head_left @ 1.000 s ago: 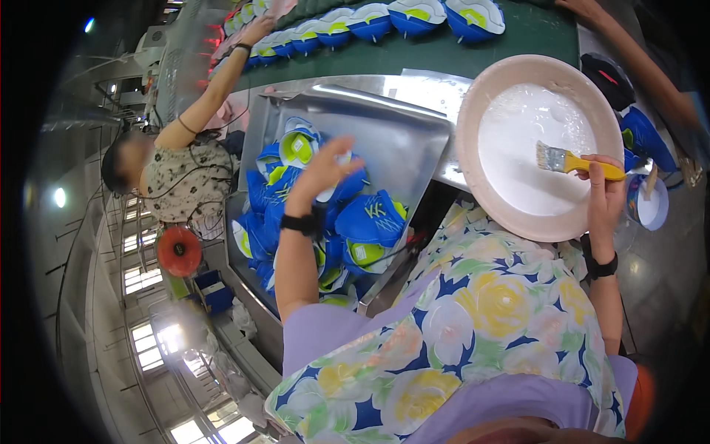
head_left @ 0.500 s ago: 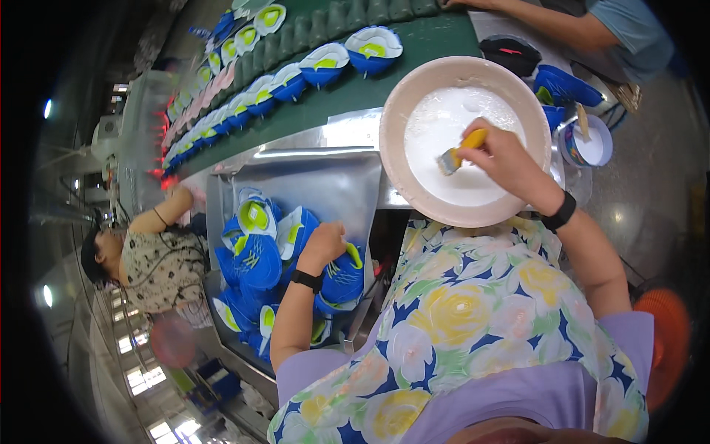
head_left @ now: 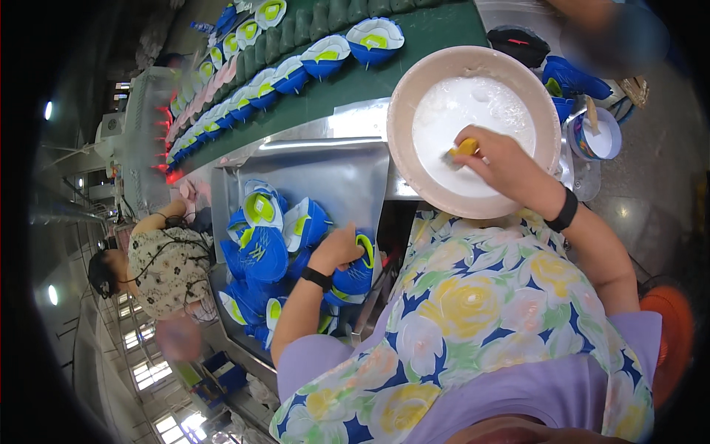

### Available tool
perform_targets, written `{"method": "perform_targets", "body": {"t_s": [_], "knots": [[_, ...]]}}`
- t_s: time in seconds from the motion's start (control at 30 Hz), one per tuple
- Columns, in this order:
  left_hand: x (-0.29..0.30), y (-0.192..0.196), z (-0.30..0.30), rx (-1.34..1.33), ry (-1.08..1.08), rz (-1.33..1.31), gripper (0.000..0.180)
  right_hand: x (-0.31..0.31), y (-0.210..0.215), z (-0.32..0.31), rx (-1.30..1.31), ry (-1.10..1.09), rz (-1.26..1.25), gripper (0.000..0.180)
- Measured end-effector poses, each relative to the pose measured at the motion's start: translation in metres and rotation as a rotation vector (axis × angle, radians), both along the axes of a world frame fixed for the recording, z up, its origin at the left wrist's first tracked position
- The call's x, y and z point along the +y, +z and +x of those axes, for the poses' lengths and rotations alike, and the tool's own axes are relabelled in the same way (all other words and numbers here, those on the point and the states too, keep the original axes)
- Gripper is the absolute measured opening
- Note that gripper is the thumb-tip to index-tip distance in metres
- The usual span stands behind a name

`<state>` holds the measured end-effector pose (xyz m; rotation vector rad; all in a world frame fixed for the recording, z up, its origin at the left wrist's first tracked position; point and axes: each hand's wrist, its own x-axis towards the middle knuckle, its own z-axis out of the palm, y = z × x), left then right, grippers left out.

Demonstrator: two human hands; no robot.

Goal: The person uses a paintbrush to apply white paint to the interior lining of blue and green shoes. They pick up shoes from a metal tray, dip the brush into a bowl of white paint, and carefully coat the inside of each shoe before placing it on a conveyor belt.

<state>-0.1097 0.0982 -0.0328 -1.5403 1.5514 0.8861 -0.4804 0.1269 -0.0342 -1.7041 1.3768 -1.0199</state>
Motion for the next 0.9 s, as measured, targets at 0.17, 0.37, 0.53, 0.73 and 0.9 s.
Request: {"method": "perform_targets", "body": {"t_s": [0.17,0.37,0.53,0.73,0.9], "knots": [[-0.014,0.005,0.014,0.192,-0.243,-0.573,0.042,0.003,-0.008,0.001,0.209,0.263,0.089,0.021],[-0.063,0.038,0.020,1.140,0.453,-0.690,0.031,-0.003,0.008,-0.053,0.146,-0.042,0.100,0.019],[-0.089,0.016,-0.023,1.403,0.584,-0.385,0.030,-0.018,0.029,-0.083,-0.090,-0.156,-0.200,0.021],[-0.090,0.014,-0.108,1.492,0.737,-0.089,0.022,-0.023,0.050,-0.079,-0.099,-0.246,-0.426,0.022],[-0.073,0.012,-0.146,1.677,0.648,-0.417,0.021,-0.008,0.045,-0.078,-0.092,-0.382,-0.276,0.031]]}}
